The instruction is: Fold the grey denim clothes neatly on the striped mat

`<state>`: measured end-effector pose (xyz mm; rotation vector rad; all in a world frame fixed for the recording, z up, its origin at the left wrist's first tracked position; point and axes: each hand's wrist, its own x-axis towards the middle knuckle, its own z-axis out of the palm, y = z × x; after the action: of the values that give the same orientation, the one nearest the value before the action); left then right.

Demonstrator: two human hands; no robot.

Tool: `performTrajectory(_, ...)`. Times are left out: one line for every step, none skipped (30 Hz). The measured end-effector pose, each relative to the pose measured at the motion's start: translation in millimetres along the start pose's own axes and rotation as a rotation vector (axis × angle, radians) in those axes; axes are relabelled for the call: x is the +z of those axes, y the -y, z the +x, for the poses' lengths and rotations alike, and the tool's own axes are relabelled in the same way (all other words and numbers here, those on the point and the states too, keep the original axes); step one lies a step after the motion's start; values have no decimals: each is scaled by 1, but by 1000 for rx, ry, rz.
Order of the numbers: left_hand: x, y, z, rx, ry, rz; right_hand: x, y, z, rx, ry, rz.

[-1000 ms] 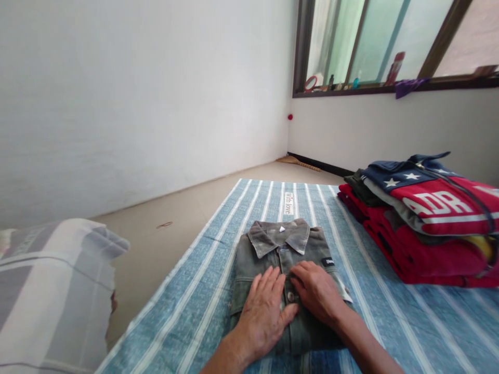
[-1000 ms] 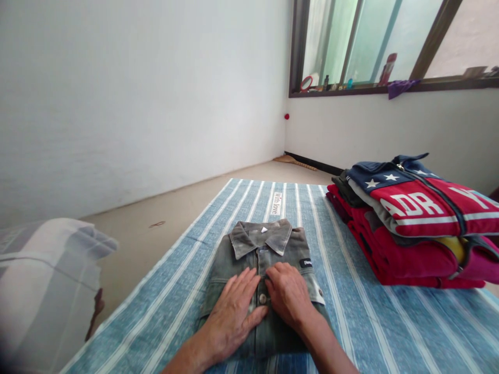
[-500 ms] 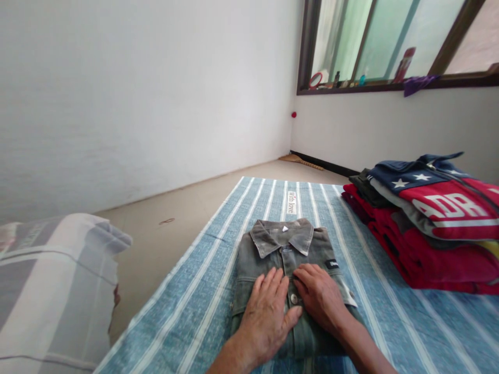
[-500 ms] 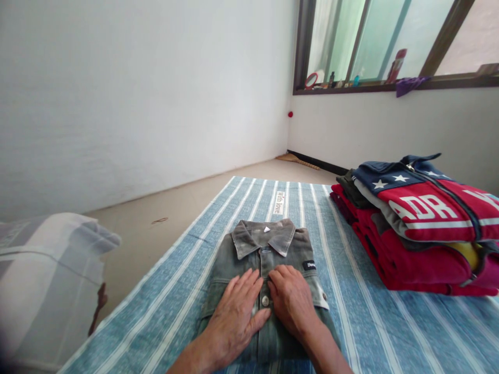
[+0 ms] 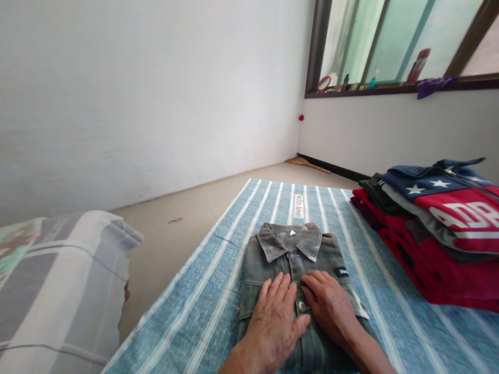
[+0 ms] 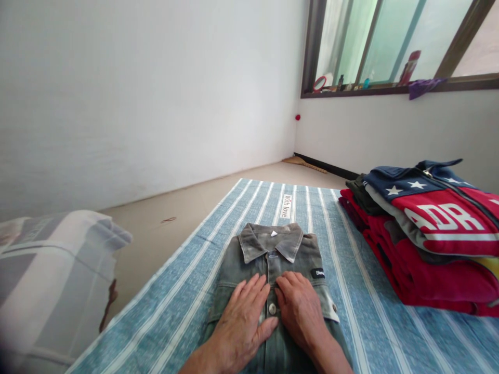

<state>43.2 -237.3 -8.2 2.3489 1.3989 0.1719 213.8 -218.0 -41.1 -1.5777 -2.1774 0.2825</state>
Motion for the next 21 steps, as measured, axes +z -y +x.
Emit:
performTrajectory(1,1,0,2,-3,-8,0,0,0,0,2,1)
performTrajectory(2,1,-1,3,-2,-14,0,0,-1,-1,2,1)
performTrajectory(2,1,-1,3,1,-19,1,0,-1,-4,1,1)
performTrajectory(3,1,-1,1,4,-24,2,0,-1,-9,-1,0)
performTrajectory(3,1,-2,-1,9,-29,3,-1,-1,-14,-3,-1)
performTrajectory(3,1,-2,-4,15,-36,4,-2,-2,-20,-7,-2)
performTrajectory(3,0,-2,-8,20,-42,5,-3,-2,-26,-11,-5)
performTrajectory(2,-1,-2,-14,24,-46,7,-4,-2,-33,-18,-9)
performTrajectory(1,-1,-2,-19,28,-51,8,-5,-3,-40,-28,-12)
performTrajectory(1,-2,-2,-24,32,-55,9,-6,-3,-46,-41,-15)
performTrajectory(0,-3,-2,-28,37,-58,10,-7,-3,-52,-54,-18)
performTrajectory(-1,-3,-1,-31,41,-61,11,-8,-3,-56,-65,-19)
performTrajectory(-2,-3,-1,-31,43,-63,12,-8,-3,-59,-72,-19)
performTrajectory(-2,-3,-1,-31,43,-64,12,-8,-3,-59,-74,-19)
performTrajectory(-3,-2,0,-30,43,-65,13,-9,-3,-58,-72,-20)
performTrajectory(-3,-2,0,-30,44,-63,13,-9,-3,-55,-67,-21)
performTrajectory(-2,-1,0,-30,45,-61,12,-8,-2,-52,-61,-23)
performTrajectory(-2,-1,0,-30,47,-58,12,-8,-2,-51,-55,-24)
performTrajectory(-2,0,0,-32,47,-55,12,-8,-1,-51,-50,-24)
performTrajectory(-1,1,0,-32,48,-52,12,-8,-1,-51,-46,-23)
performTrajectory(0,1,0,-31,46,-50,12,-8,-1,-50,-43,-20)
